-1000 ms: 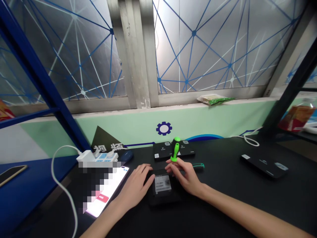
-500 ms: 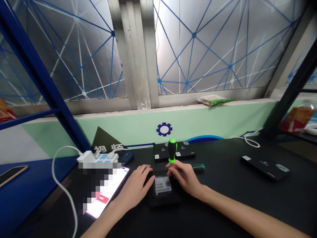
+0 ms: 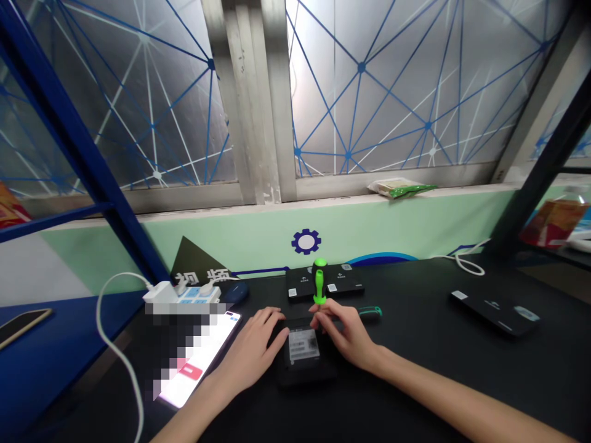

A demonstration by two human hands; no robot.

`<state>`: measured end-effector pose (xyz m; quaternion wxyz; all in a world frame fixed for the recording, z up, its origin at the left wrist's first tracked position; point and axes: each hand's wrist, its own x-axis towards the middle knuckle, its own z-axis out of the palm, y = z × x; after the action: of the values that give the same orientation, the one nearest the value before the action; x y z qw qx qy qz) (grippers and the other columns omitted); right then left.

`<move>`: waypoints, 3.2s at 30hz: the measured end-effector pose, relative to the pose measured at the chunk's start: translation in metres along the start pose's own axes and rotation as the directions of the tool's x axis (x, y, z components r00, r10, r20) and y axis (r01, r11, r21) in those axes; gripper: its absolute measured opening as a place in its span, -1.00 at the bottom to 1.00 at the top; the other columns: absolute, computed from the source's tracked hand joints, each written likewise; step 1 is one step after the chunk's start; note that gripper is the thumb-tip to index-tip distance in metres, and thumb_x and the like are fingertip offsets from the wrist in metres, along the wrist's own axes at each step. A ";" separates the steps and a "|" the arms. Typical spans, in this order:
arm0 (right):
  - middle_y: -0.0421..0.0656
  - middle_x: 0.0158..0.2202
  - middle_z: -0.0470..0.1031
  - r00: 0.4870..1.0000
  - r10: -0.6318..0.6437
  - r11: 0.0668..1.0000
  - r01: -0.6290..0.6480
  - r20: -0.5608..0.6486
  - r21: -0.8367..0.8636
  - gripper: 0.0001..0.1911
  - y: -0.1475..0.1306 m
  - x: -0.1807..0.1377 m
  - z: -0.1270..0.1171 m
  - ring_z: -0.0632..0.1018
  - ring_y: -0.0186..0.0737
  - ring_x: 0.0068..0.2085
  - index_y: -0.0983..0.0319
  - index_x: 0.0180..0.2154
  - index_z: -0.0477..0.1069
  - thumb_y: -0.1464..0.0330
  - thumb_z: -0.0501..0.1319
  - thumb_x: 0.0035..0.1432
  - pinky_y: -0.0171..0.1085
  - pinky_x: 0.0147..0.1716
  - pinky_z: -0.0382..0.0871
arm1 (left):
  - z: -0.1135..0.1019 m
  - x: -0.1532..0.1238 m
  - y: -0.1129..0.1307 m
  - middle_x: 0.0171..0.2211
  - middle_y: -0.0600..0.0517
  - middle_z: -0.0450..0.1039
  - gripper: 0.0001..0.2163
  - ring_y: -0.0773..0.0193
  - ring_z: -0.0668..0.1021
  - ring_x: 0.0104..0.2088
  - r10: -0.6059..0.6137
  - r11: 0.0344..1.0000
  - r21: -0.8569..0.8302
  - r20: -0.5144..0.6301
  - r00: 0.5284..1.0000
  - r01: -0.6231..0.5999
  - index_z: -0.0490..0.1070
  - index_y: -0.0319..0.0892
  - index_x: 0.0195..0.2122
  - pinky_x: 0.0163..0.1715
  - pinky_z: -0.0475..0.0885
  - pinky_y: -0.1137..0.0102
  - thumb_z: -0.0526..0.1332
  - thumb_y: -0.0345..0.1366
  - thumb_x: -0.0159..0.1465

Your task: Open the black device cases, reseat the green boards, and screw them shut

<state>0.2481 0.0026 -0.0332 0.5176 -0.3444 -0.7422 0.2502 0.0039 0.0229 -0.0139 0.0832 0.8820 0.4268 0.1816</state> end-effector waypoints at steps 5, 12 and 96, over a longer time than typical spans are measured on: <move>-0.16 -0.41 0.56 0.999 0.034 0.999 -0.034 -0.021 0.010 -0.80 -0.002 0.003 0.000 0.56 -0.26 -0.41 0.22 -0.15 0.39 0.24 0.09 0.41 -0.31 -0.33 0.44 | -0.001 0.000 0.001 0.09 -0.07 0.41 -0.67 0.05 0.46 0.10 0.007 1.000 -0.003 -0.004 1.000 -0.007 0.39 -0.07 0.04 0.07 0.38 0.16 -0.04 -0.04 0.49; -0.11 -0.34 0.57 0.999 0.036 0.999 -0.035 -0.030 0.037 -0.76 0.000 0.000 0.000 0.57 -0.23 -0.36 0.23 -0.15 0.40 0.24 0.04 0.43 -0.29 -0.31 0.45 | 0.000 -0.001 0.000 0.09 -0.05 0.40 -0.68 0.07 0.46 0.10 -0.007 1.000 0.003 0.001 1.000 0.007 0.38 -0.06 0.05 0.07 0.38 0.17 -0.03 -0.05 0.49; -0.13 -0.40 0.65 0.998 0.065 0.996 -0.066 -0.012 -0.061 -0.81 0.003 0.000 0.000 0.55 -0.28 -0.52 0.22 -0.19 0.44 0.26 0.14 0.36 -0.35 -0.47 0.40 | -0.003 0.000 0.002 0.09 -0.07 0.42 -0.68 0.05 0.46 0.10 0.015 1.000 0.025 0.002 1.000 -0.016 0.39 -0.08 0.05 0.07 0.39 0.15 -0.03 -0.07 0.49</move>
<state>0.2487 0.0045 -0.0350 0.5020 -0.3854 -0.7354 0.2424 0.0038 0.0220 -0.0104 0.0710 0.8864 0.4222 0.1761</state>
